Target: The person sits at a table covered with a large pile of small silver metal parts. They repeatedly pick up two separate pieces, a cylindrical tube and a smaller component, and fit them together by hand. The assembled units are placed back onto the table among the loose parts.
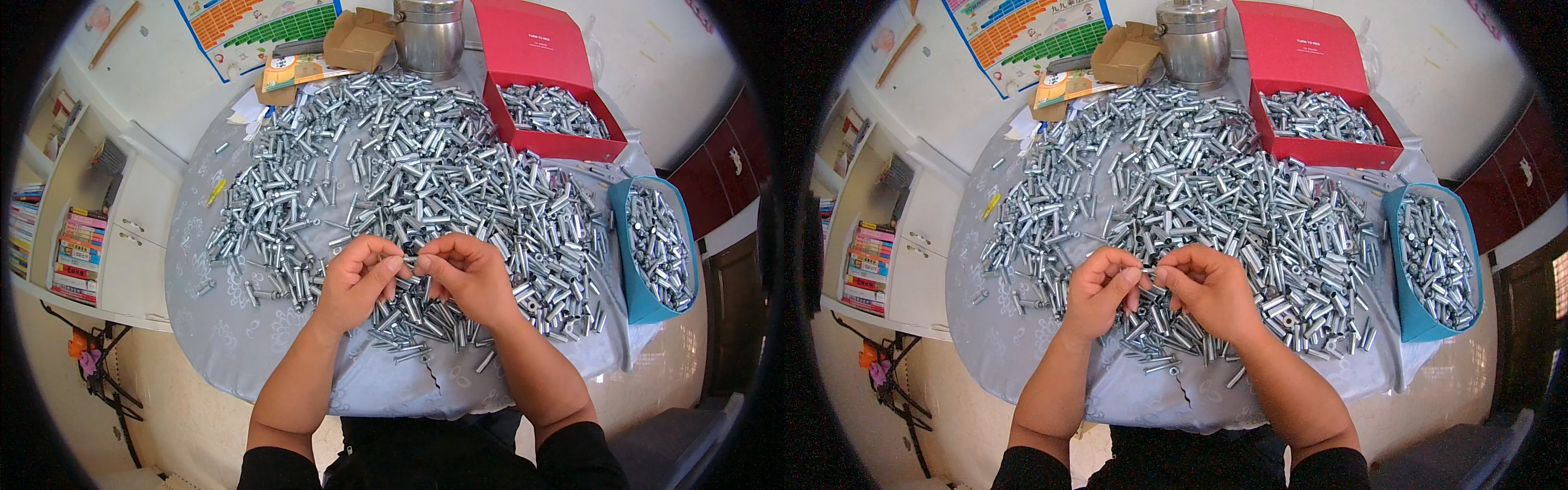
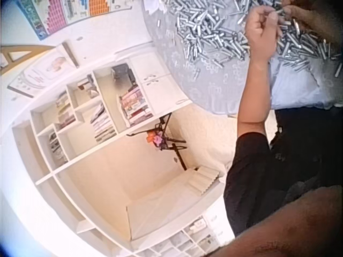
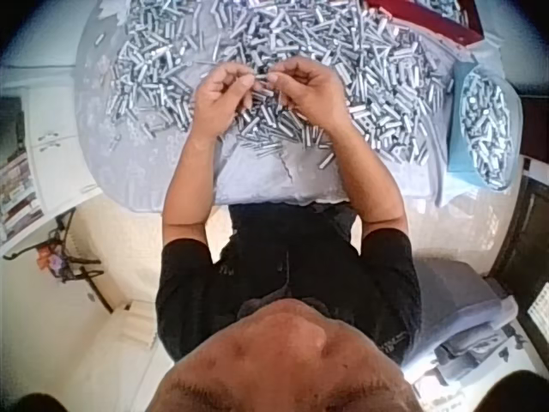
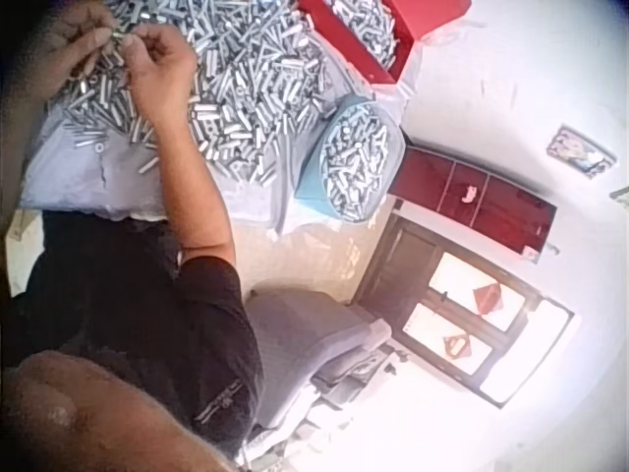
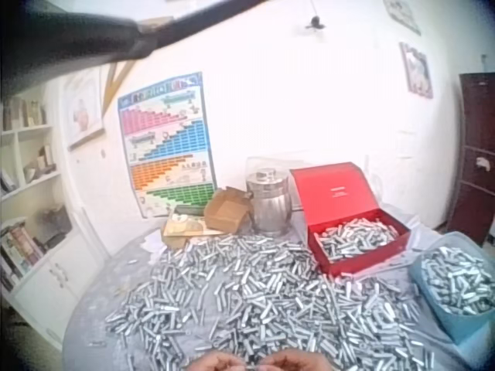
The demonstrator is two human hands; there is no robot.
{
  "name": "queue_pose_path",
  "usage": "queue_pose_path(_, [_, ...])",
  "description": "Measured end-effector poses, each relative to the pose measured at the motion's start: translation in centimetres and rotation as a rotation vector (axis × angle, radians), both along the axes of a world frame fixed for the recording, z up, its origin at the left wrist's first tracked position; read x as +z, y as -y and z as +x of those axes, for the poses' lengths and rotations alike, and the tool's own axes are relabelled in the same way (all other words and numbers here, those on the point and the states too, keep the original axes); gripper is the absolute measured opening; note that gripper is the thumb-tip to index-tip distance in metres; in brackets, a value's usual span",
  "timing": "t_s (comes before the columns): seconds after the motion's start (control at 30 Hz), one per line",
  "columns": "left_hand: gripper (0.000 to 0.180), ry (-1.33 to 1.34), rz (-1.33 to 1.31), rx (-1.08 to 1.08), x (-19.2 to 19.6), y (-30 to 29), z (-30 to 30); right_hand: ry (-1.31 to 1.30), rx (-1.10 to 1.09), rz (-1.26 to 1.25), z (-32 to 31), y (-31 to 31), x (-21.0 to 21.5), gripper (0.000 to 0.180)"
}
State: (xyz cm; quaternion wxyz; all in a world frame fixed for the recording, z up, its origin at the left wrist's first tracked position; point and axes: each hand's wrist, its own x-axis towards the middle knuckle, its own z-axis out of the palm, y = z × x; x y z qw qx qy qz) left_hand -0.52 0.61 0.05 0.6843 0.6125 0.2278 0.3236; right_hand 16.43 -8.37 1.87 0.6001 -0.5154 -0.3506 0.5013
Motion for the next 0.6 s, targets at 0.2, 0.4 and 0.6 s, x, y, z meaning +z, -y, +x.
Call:
queue_pose_path(0.2, [0.013,-0.15,0.395,0.634,-0.2,-1.5,-1.1,-0.048,-0.203,0.063,1.1,-0.5,-1.0,0.007])
queue_pose_path(0.4, [0.008,-0.455,0.813,0.636,0.0,-3.2,-1.9,-0.2,-0.632,0.395,1.1,-1.1,0.0,0.023])
queue_pose_path(0.6, [0.014,-0.77,0.95,0.327,0.2,-2.9,-2.2,-0.086,-0.402,0.311,0.7,-0.5,-0.8,0.024])
